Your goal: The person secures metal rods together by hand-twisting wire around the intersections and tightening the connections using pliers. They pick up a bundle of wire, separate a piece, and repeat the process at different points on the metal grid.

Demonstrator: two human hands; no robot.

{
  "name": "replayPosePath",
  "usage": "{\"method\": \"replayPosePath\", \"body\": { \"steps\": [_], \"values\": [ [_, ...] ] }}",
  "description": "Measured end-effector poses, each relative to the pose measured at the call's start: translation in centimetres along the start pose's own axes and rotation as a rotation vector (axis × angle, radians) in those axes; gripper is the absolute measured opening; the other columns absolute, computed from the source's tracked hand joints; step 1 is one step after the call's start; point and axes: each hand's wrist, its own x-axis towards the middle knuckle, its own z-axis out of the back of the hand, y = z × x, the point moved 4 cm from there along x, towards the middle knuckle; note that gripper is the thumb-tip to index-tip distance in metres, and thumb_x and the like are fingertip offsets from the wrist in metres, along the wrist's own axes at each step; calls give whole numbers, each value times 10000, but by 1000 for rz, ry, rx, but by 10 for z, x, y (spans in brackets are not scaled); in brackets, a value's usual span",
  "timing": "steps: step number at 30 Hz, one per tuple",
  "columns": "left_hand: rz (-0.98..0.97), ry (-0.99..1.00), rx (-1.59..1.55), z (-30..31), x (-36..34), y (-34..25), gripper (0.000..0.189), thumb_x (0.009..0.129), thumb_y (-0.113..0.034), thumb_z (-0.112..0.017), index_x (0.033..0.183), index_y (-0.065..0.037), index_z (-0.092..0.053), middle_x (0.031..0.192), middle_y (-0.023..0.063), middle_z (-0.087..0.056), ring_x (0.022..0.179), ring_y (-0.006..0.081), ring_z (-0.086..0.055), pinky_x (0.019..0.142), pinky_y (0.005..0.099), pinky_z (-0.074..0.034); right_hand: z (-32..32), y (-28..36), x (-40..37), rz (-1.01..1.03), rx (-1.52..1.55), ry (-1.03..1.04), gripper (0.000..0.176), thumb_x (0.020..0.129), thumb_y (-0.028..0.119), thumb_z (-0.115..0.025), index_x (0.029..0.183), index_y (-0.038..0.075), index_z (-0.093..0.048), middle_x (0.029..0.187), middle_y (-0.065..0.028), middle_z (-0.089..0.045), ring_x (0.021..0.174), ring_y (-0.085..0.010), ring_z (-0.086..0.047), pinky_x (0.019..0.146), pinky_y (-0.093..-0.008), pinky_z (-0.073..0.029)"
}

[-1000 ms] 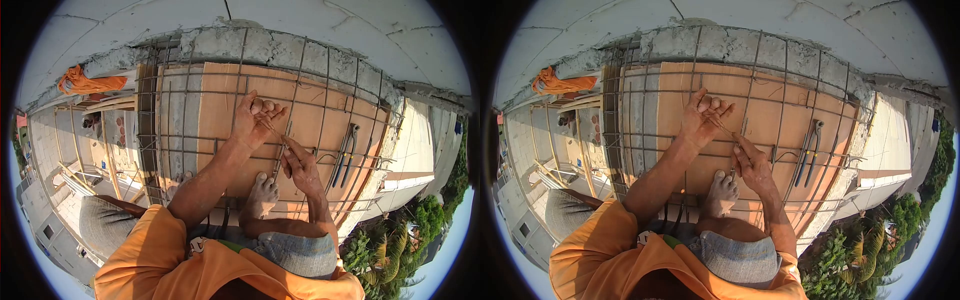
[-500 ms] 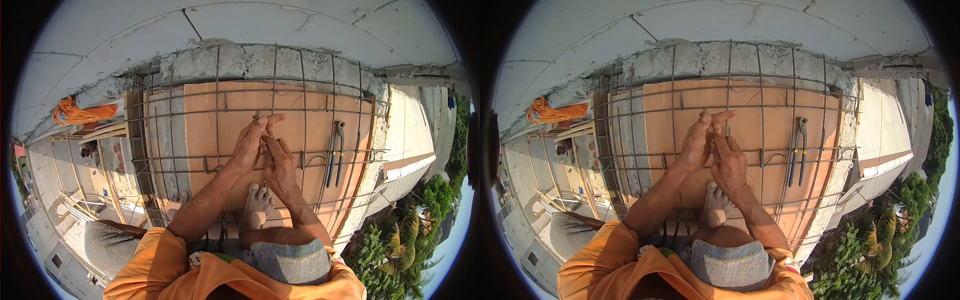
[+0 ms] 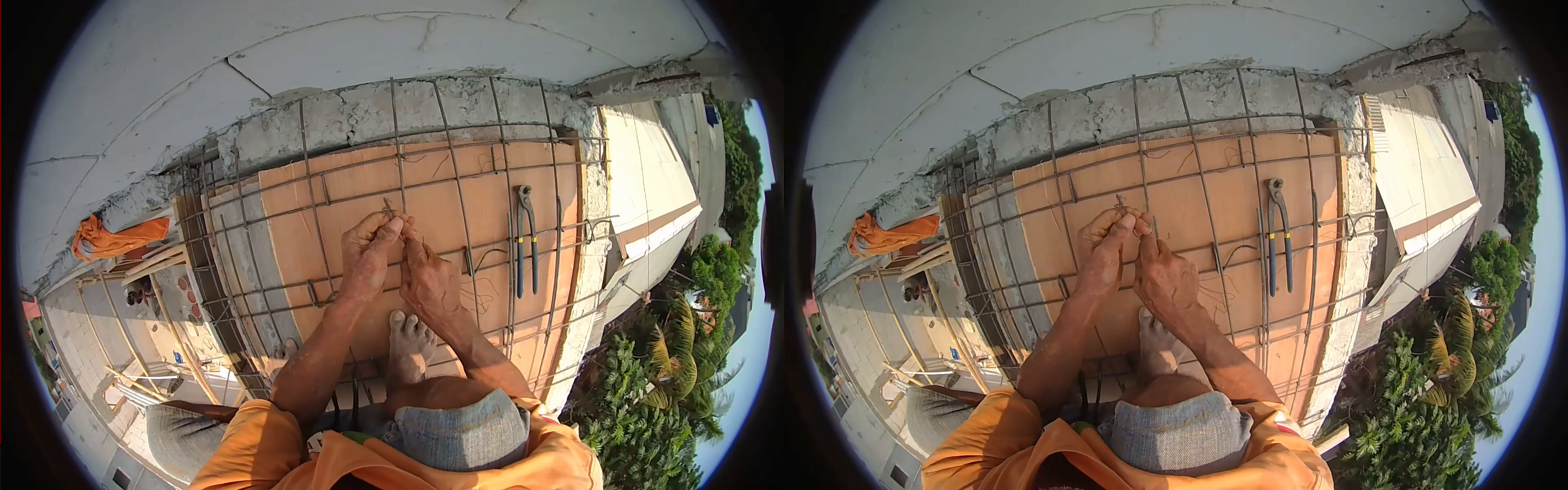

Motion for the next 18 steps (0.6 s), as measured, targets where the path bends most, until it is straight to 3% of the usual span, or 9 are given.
{"method": "replayPosePath", "body": {
  "steps": [4, 7, 9, 11, 12, 14, 18],
  "values": [
    [-29, 3, 141, -5, 8, -2, 208, 947, -146, -591, 996, 47, -648, 916, 81, -659, 930, 146, -604, 876, 300, -471, 11, -3, 4, 34, 129, -108, 300, 819, 10, -557, 1117, -15, -536, 747, -192, -593, 637, -388, -636, 524, -443, -518],
    [19, 71, 230, -25, 25, -8, 238, 943, -186, -603, 1004, 38, -655, 901, 57, -635, 903, 141, -582, 858, 288, -461, 22, -24, 5, 29, 111, -212, 324, 875, 7, -539, 1198, -4, -544, 863, -243, -641, 708, -395, -646, 567, -433, -515],
    [72, 107, 342, -27, 41, -12, 263, 937, -220, -618, 1012, 28, -663, 873, 35, -612, 878, 134, -564, 845, 279, -448, 44, -46, 15, 19, 64, -372, 257, 879, 22, -556, 1135, 8, -551, 809, -215, -622, 643, -401, -621, 532, -449, -502],
    [-168, 68, 713, -25, 65, -24, 297, 931, -245, -628, 1088, 6, -656, 860, 26, -599, 836, 106, -533, 783, 261, -450, 70, -65, 23, -54, 56, -444, 159, 906, 40, -541, 1053, -13, -572, 819, -233, -620, 651, -407, -615, 523, -454, -484],
    [-166, 78, 717, -24, 79, -27, 297, 931, -245, -628, 1088, 6, -656, 860, 26, -599, 836, 106, -533, 783, 261, -450, 76, -76, 28, -62, 59, -451, 159, 906, 40, -541, 1053, -13, -572, 819, -233, -620, 651, -407, -615, 523, -454, -484],
    [-344, 111, 968, -29, 102, -37, 296, 935, -227, -609, 1141, -17, -643, 880, 33, -597, 809, 103, -540, 743, 264, -462, 77, -95, 39, -79, -15, -359, 102, 905, 46, -533, 966, -23, -576, 833, -244, -618, 668, -421, -612, 537, -472, -474],
    [-218, 110, 1019, -42, 138, -21, 328, 939, -170, -569, 1197, 31, -595, 936, 71, -607, 758, 116, -552, 687, 258, -477, 67, -114, 59, -6, -59, -370, 74, 869, 49, -543, 891, -15, -572, 766, -244, -617, 677, -433, -612, 589, -501, -472]
  ]
}}
